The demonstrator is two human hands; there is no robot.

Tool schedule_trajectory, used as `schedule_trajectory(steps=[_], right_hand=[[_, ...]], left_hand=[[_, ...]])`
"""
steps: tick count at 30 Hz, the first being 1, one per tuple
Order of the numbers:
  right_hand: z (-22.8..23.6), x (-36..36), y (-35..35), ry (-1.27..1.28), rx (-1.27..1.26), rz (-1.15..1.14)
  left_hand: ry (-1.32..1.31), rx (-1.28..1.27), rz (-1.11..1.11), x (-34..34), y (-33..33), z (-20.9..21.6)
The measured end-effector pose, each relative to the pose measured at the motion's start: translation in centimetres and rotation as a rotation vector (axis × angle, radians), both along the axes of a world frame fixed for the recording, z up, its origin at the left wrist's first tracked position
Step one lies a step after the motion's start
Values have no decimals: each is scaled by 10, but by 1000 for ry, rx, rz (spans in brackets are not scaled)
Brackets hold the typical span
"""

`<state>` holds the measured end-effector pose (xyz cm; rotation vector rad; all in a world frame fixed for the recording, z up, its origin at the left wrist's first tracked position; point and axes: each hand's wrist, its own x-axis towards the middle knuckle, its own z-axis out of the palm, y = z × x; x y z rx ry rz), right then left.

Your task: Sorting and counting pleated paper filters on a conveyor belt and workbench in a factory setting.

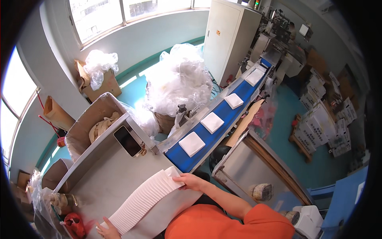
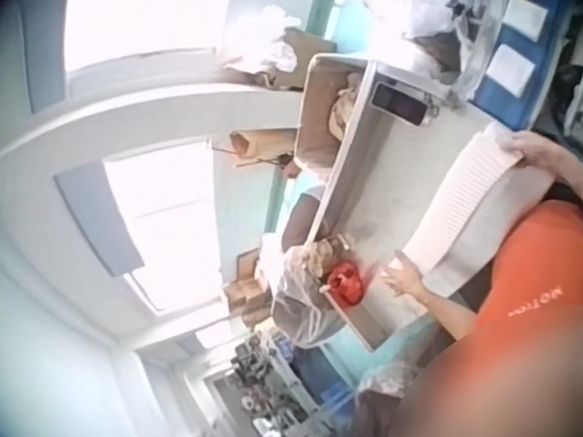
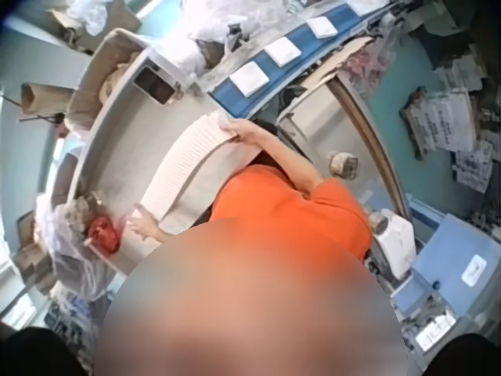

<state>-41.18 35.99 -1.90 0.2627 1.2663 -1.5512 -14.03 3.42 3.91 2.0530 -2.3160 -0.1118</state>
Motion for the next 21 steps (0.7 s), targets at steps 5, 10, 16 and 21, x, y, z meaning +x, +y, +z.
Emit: schedule_trajectory(steps=[5, 10, 16, 21], right_hand=[[-4, -5, -1, 78, 2, -428], [17, 9, -30, 788, 255, 15], [12, 8, -39, 360, 84, -46], [15, 6, -23, 129, 67, -130]], left_hand=[[22, -4, -7, -3, 4, 3], [41, 43, -22, -14, 10, 15], [13, -7, 18, 10, -12, -19], [-7, -73, 47, 9, -22, -41]])
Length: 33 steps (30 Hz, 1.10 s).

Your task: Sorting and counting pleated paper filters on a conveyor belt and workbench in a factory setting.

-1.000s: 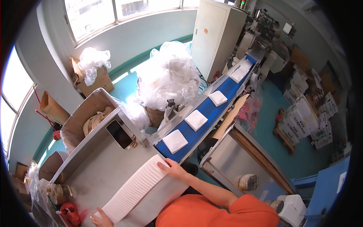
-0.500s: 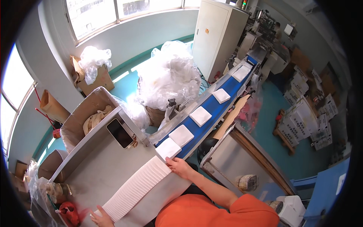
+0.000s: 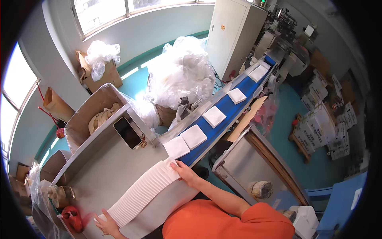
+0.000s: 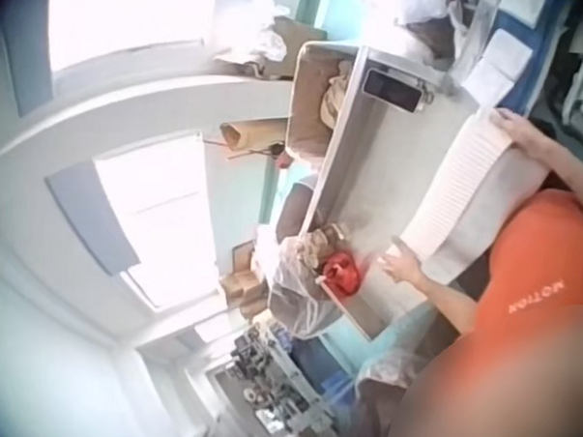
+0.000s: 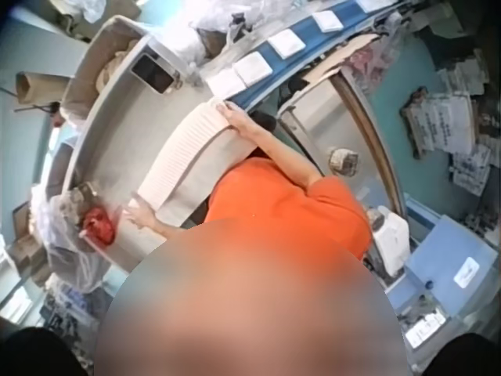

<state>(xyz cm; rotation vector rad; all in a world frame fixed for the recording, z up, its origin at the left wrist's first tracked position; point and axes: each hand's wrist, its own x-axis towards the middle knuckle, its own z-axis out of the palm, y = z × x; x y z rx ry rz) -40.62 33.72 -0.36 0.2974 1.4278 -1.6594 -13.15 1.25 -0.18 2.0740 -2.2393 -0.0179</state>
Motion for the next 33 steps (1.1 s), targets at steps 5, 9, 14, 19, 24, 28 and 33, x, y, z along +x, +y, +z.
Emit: schedule_trajectory(steps=[5, 9, 14, 19, 24, 28, 33], right_hand=[[-17, 9, -9, 383, 65, -63], [10, 3, 3, 308, 123, 159], [-24, -16, 19, 154, -40, -251], [-11, -10, 4, 176, 87, -130], [7, 5, -14, 770, 314, 134], [-5, 0, -11, 320, 67, -27], [-27, -1, 10, 52, 66, 88]], left_hand=[[-49, -6, 31, -4, 7, 10], [-38, 11, 33, -12, 13, 22], [-8, 30, 17, -16, 14, 24], [20, 62, -13, -24, 19, 23], [-34, 61, 45, -24, 21, 26], [32, 145, -60, -30, 39, 59], [8, 148, -68, -32, 34, 53]])
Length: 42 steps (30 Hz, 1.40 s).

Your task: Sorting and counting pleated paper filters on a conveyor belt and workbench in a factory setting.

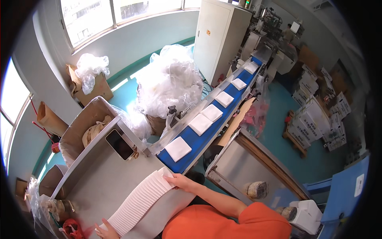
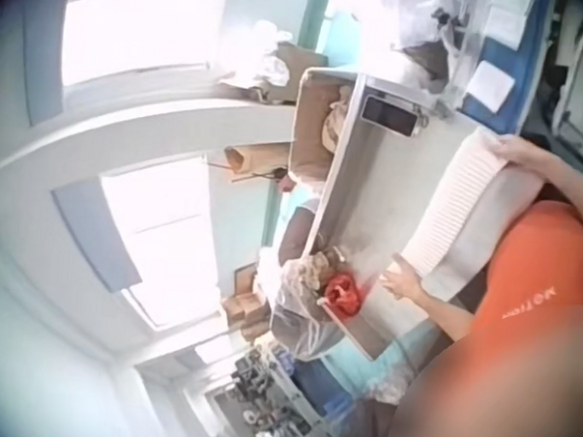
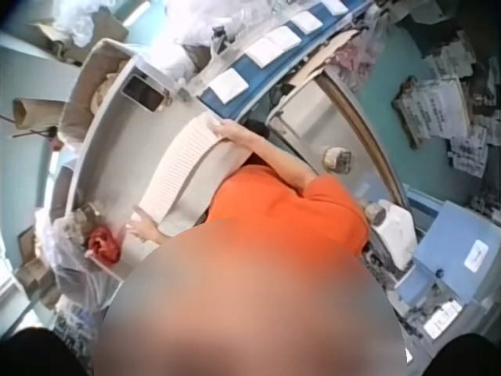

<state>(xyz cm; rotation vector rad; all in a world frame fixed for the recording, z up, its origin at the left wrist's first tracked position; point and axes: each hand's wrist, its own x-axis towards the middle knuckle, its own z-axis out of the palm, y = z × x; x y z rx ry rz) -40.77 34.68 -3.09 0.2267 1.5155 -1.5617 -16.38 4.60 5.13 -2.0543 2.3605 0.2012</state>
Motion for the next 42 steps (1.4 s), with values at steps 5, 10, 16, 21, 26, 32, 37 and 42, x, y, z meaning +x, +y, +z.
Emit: schedule_trajectory(steps=[5, 10, 16, 21, 26, 32, 37, 42], right_hand=[[9, -6, 13, 12, -141, -222], [7, -8, 3, -83, -174, -198], [5, -5, -25, 14, 37, -76], [24, -5, -10, 74, 174, -101], [21, -3, -18, 207, 125, 64], [29, 5, -24, 394, 357, -60], [39, 10, -20, 788, 309, 94], [33, 2, -12, -85, -102, -161]], left_hand=[[-3, -3, 7, 1, 4, 3], [0, -1, -8, 4, 3, -4], [-50, -135, 91, 29, -22, -45], [22, -131, 19, 3, -10, -31], [8, -115, 37, 7, -13, -32], [-41, -85, 78, 12, -14, -32], [-33, -74, 74, 11, -15, -35], [-6, -46, 66, 10, -15, -34]])
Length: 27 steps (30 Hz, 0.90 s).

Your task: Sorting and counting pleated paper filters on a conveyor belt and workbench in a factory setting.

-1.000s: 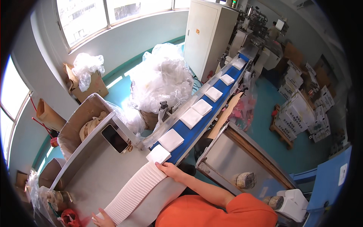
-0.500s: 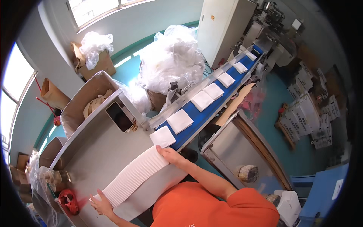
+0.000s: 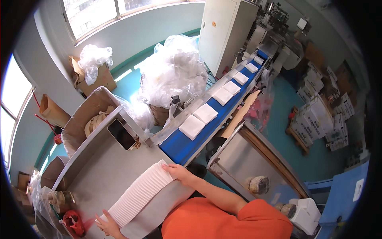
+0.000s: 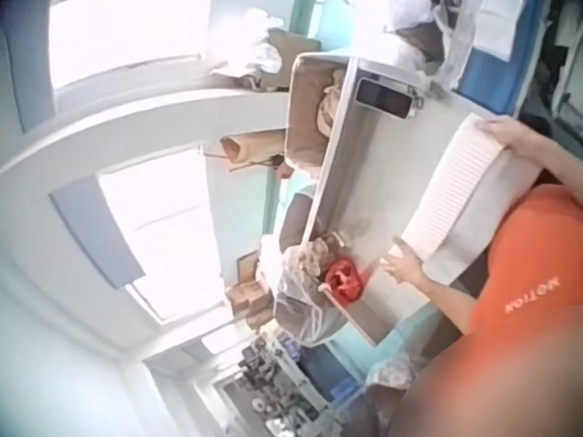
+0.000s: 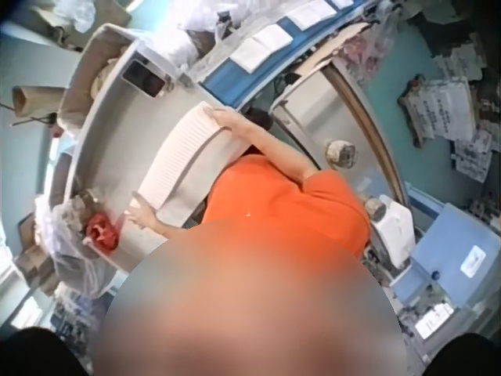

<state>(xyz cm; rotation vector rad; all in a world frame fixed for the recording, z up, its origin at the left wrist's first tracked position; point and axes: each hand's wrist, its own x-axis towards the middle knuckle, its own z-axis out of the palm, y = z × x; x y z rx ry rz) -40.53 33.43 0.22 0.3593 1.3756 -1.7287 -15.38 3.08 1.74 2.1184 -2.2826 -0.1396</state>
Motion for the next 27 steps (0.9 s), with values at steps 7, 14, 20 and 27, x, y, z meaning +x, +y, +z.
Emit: schedule_trajectory(steps=[7, 14, 20, 27], right_hand=[[-23, -1, 28, 155, -106, -182], [3, 11, -2, 846, 385, 187], [-4, -9, 27, 70, 54, 181], [-6, -23, 32, 34, 42, -259]], left_hand=[[42, 123, -98, -8, 23, 37], [267, 109, -217, 6, 16, 39], [711, 198, -190, 91, -82, -48], [764, 199, -194, 45, -37, -24]])
